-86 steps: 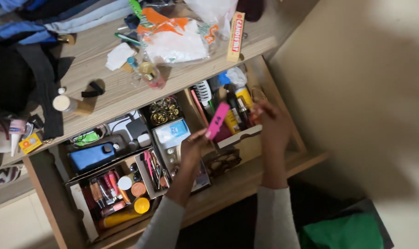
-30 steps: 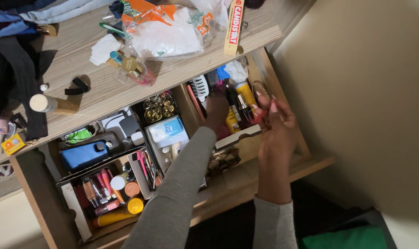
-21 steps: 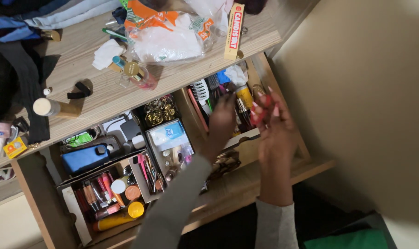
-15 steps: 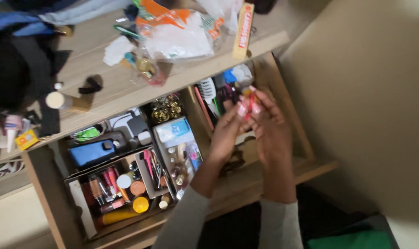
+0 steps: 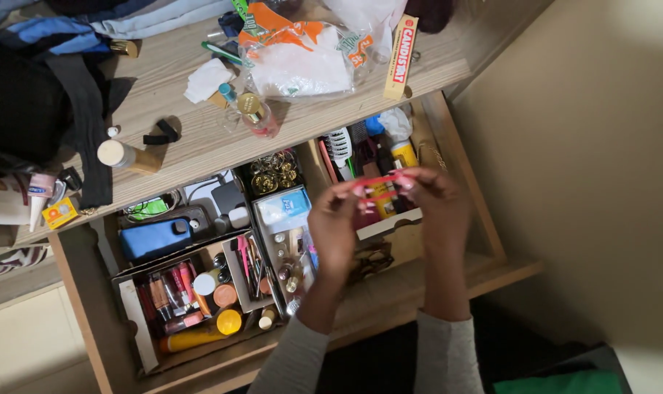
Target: The person removes various items from a cluttered drawer, including cosmetics, jewelry, and small accessories, then places them on the shelf above. The person continues to sort and rearrange items within the drawer and on the shelf throughout the clip.
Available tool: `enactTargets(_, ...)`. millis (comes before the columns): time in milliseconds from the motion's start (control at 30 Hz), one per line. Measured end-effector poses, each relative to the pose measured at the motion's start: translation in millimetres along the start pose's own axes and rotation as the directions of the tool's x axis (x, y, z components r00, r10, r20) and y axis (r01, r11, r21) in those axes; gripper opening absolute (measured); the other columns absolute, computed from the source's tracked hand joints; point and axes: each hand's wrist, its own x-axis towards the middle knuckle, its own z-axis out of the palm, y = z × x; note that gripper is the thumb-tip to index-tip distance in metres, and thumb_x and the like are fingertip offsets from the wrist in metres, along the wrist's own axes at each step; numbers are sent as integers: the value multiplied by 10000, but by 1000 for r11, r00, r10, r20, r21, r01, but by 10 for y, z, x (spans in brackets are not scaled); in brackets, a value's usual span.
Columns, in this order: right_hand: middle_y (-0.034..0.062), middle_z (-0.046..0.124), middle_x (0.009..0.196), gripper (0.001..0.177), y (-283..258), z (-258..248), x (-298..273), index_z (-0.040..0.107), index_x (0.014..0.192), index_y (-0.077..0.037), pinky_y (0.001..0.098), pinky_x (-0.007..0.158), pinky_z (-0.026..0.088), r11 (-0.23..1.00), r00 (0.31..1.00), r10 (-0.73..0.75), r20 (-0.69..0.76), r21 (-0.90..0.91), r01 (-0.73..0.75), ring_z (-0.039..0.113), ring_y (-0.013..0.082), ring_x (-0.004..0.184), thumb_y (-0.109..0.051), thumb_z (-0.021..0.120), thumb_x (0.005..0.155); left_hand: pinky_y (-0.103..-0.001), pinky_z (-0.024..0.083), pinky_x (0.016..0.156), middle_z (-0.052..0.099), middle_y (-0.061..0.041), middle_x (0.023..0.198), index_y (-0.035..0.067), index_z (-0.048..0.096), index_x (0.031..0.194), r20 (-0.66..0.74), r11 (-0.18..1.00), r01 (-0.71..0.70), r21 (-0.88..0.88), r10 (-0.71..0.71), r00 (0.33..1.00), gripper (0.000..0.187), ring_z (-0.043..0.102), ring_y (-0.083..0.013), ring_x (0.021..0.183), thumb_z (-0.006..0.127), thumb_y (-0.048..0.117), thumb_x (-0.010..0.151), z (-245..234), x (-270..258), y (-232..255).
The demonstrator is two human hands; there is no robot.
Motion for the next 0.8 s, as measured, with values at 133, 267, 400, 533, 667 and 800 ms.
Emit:
enactTargets(133, 128, 759, 1010, 198, -16, 37, -60, 788, 997, -49, 272, 724, 575, 998, 970, 70, 231, -12, -69, 684, 176, 897, -47, 823, 803, -259, 610, 634, 733, -133, 929, -17, 680, 1131, 72, 812, 252, -526, -253, 965, 175, 723, -183, 740, 594, 59, 999, -28, 183, -117)
enactTargets(267, 138, 745, 987, 206, -79, 94, -91, 800, 1017, -45, 259, 687, 603, 982, 951, 182, 250, -103, -161, 689, 170, 843, 17, 776, 821, -252, 536, 718, 733, -132, 1118, 21, 656, 1242, 256, 678, 409, -611, -320, 912, 326, 690, -159, 843, 465, 237, 1090, -107, 286, -139)
enactTargets(400, 167, 743, 900, 226, 41, 37, -18, 790, 1009, -59, 227, 575, 600, 966, 946, 256, 199, -91, -242, 732, 187, 753, 3, 814, 793, -284, 539, 716, 743, -209, 1096, 10, 642, 1286, 439, 604, 509, -613, -276, 855, 552, 710, -205, 824, 339, 435, 1106, -99, 339, -295)
enactTargets(533, 197, 728, 1097, 335, -284, 58, -107, 711, 1188, -73, 317, 789, 610, 962, 958, 274, 87, -31, -273, 708, 239, 946, -48, 763, 858, -367, 546, 867, 660, -233, 1072, -55, 590, 1305, 408, 620, 476, -623, -261, 875, 399, 664, -311, 957, 452, 191, 1023, 30, 632, -543)
enactTargets(667, 107, 680, 1091, 374, -434, 4, -73, 580, 1314, -102, 216, 808, 592, 941, 937, 327, -126, 137, -310, 681, 144, 980, -56, 535, 945, -490, 527, 1058, 600, -395, 1191, -104, 534, 1263, 335, 625, 352, -696, -151, 930, 329, 622, -539, 1163, 510, -165, 941, 347, 1360, -2105)
enactTargets(800, 123, 719, 1015, 355, 112, -202, 142, 598, 1283, -133, 232, 728, 631, 935, 926, 319, -203, 226, -273, 737, 161, 902, -55, 541, 941, -705, 507, 983, 663, -306, 1187, -27, 619, 1206, 360, 476, 337, -812, -45, 932, 243, 638, -542, 1128, 612, 2, 965, 532, 1398, -2192)
